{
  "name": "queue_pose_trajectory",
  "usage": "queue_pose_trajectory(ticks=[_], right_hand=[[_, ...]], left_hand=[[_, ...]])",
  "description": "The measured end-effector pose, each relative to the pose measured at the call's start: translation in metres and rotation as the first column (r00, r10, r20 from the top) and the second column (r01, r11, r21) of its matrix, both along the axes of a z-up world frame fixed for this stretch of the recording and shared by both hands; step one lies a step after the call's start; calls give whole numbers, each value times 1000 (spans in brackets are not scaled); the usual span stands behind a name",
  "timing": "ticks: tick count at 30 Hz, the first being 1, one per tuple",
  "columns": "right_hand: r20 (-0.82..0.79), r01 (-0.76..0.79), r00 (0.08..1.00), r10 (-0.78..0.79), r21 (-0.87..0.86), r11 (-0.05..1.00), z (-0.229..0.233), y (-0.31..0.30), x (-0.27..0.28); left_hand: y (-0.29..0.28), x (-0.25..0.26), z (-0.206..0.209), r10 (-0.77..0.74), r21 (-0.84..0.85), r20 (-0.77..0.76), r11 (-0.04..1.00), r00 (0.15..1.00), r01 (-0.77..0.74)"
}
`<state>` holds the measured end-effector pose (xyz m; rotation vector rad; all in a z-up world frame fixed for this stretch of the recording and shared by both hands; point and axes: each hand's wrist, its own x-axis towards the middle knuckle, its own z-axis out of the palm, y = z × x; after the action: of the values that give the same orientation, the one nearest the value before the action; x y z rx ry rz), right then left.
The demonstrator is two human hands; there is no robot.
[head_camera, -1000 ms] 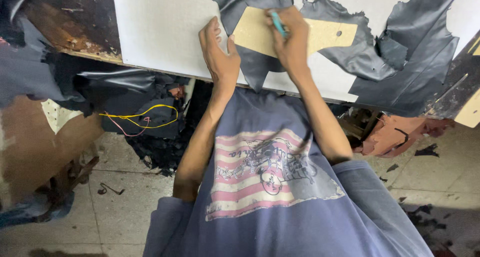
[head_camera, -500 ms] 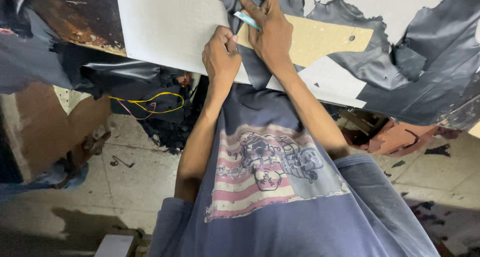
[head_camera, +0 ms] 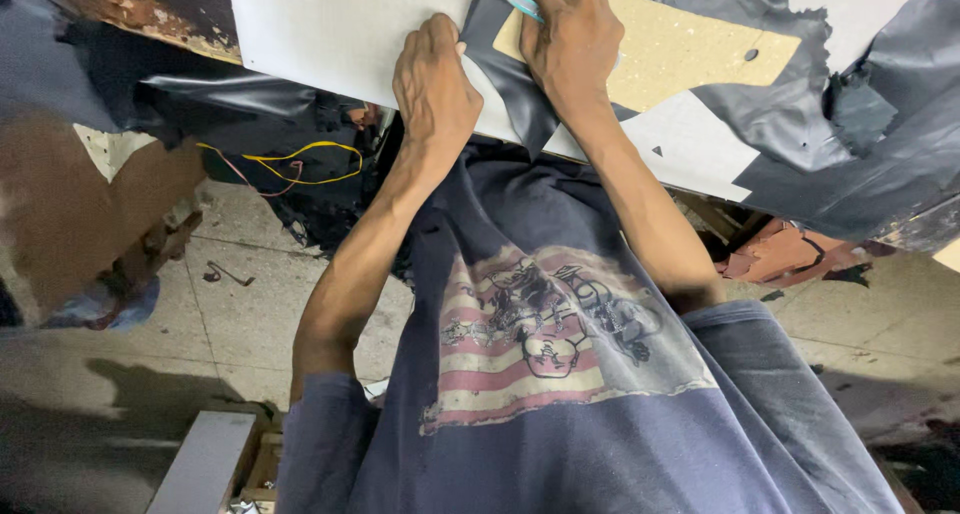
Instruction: The person places a cardboard template on a sheet of black leather, traces its outline with a pen, and cuts along the traced line. The person repeats this process multiple times, repositioning the template and cutting out several leather pieces.
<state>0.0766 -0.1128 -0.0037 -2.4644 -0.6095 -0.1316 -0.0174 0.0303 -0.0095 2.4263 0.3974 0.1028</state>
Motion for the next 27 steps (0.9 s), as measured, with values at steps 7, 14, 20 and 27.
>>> queue_pose_trajectory(ticks=[7, 14, 20, 27], right_hand=[[-192, -64, 973, 129, 313, 947, 19, -34, 9], [-83, 317, 948, -306, 250, 915, 36, -196, -8], [-47, 372, 927, -371, 208, 904, 20, -236, -19], [-132, 357, 933, -335, 207, 911, 18, -233, -26]], left_hand=[[-8, 5, 25, 79, -30, -132, 996, 988, -83], [-29, -4, 34, 45, -148, 170, 989, 984, -20], [-45, -11, 7, -61, -238, 360, 959, 931, 155], [-36, -32, -3, 50, -322, 320, 945, 946, 59]])
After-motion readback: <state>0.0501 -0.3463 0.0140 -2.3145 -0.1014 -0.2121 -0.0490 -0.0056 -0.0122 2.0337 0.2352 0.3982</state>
